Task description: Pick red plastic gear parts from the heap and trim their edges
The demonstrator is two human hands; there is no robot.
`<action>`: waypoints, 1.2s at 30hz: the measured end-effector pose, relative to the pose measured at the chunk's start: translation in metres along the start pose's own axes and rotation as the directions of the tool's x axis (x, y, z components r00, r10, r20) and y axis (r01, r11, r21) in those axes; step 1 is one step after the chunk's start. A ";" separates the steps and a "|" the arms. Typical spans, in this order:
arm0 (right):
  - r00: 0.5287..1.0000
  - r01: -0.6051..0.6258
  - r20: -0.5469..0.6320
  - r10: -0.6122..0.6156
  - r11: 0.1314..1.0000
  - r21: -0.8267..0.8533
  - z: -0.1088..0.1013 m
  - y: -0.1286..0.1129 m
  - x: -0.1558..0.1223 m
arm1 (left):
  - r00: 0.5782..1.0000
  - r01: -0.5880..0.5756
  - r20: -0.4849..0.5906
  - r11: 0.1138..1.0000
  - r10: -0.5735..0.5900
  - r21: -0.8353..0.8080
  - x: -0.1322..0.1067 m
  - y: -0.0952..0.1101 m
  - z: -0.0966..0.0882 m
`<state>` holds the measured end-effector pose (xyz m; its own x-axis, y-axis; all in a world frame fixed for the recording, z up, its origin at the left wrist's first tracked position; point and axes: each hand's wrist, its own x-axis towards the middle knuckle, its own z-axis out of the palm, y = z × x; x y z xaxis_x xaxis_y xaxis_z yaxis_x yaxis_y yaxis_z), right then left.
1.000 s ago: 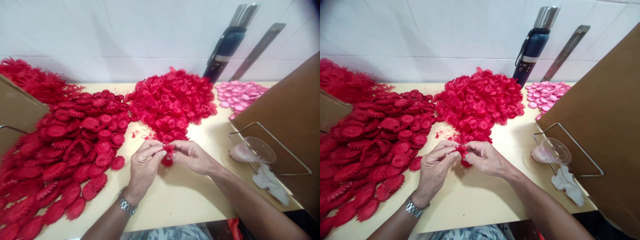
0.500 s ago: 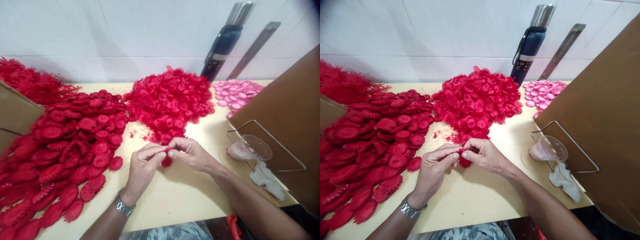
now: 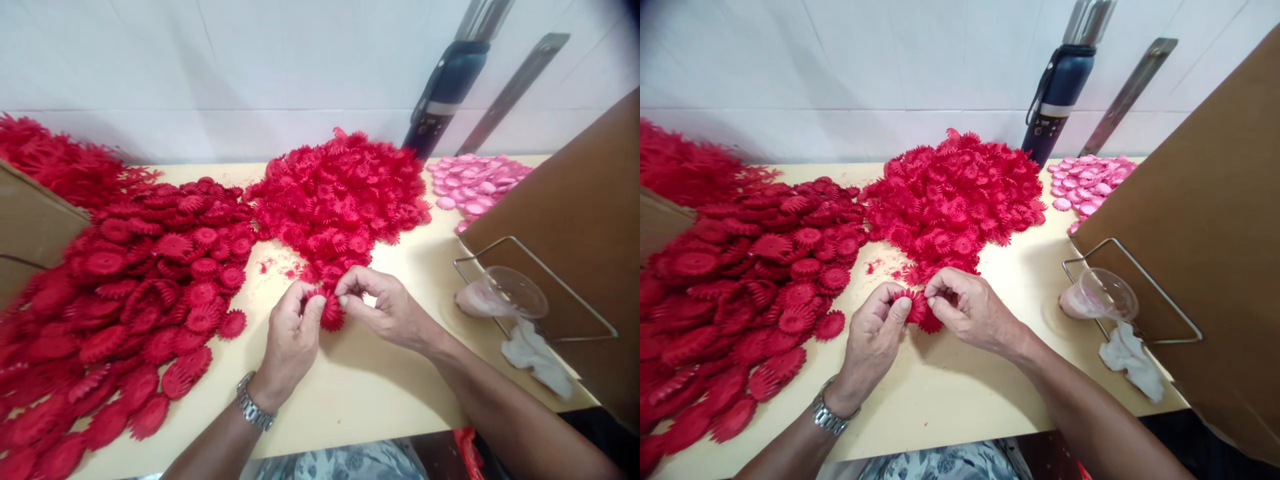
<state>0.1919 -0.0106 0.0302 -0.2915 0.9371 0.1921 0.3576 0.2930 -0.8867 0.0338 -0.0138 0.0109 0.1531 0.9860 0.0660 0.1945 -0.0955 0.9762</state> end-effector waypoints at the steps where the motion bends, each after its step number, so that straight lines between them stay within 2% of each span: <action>1: 1.000 -0.003 0.000 0.003 1.000 0.000 -0.001 -0.001 0.000 | 1.000 -0.005 0.005 1.000 0.005 -0.001 0.000 0.000 0.000; 5: 1.000 -0.003 0.008 0.003 1.000 -0.001 -0.001 -0.004 0.000 | 1.000 0.012 -0.004 0.999 -0.012 -0.044 -0.001 0.001 -0.002; 9: 1.000 -0.011 -0.016 0.013 0.997 0.077 0.006 -0.003 -0.001 | 0.999 0.031 -0.013 0.995 -0.032 -0.095 0.000 -0.003 -0.001; 13: 0.999 0.012 0.036 -0.016 0.995 0.104 0.014 -0.001 -0.001 | 0.993 0.099 0.087 0.975 -0.083 -0.201 0.001 -0.005 0.000; 17: 0.996 0.046 0.072 -0.050 0.998 0.052 0.007 0.002 -0.001 | 0.973 0.154 0.203 0.960 -0.107 -0.232 0.000 0.003 -0.003; 19: 0.998 0.050 0.023 -0.050 0.999 -0.007 -0.004 0.005 0.001 | 0.954 0.185 0.271 0.961 -0.126 -0.206 -0.001 0.007 -0.004; 21: 0.995 0.029 -0.094 -0.037 0.996 -0.085 -0.016 0.010 0.002 | 0.942 0.207 0.303 0.960 -0.144 -0.189 0.000 0.008 -0.005; 23: 0.987 0.000 -0.156 -0.030 0.981 -0.192 -0.027 0.013 0.003 | 0.955 0.208 0.249 0.964 -0.163 -0.168 0.002 0.007 -0.006; 26: 0.997 0.021 -0.066 -0.049 0.927 -0.374 -0.037 0.014 0.004 | 0.975 0.198 0.130 0.971 -0.181 -0.135 0.009 0.002 -0.004; 28: 0.996 0.026 -0.063 -0.062 0.886 -0.464 -0.037 0.015 0.005 | 0.978 0.189 0.113 0.976 -0.176 -0.112 0.012 -0.003 -0.003; 30: 0.987 -0.004 -0.138 -0.082 0.846 -0.533 -0.035 0.019 0.005 | 0.979 0.176 0.118 0.982 -0.166 -0.075 0.014 -0.007 -0.003; 32: 0.979 -0.006 -0.167 -0.115 0.808 -0.590 -0.031 0.025 0.007 | 0.982 0.152 0.111 0.988 -0.151 -0.005 0.014 -0.010 -0.003; 36: 0.986 0.092 -0.051 -0.157 0.777 -0.623 -0.025 0.029 0.008 | 0.995 0.064 0.062 0.987 -0.074 0.149 0.013 -0.015 -0.004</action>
<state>0.2221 0.0100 0.0165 -0.2986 0.8877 0.3505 0.8040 0.4319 -0.4087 0.0290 0.0005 -0.0020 0.1982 0.9800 -0.0192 0.3458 -0.0516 0.9369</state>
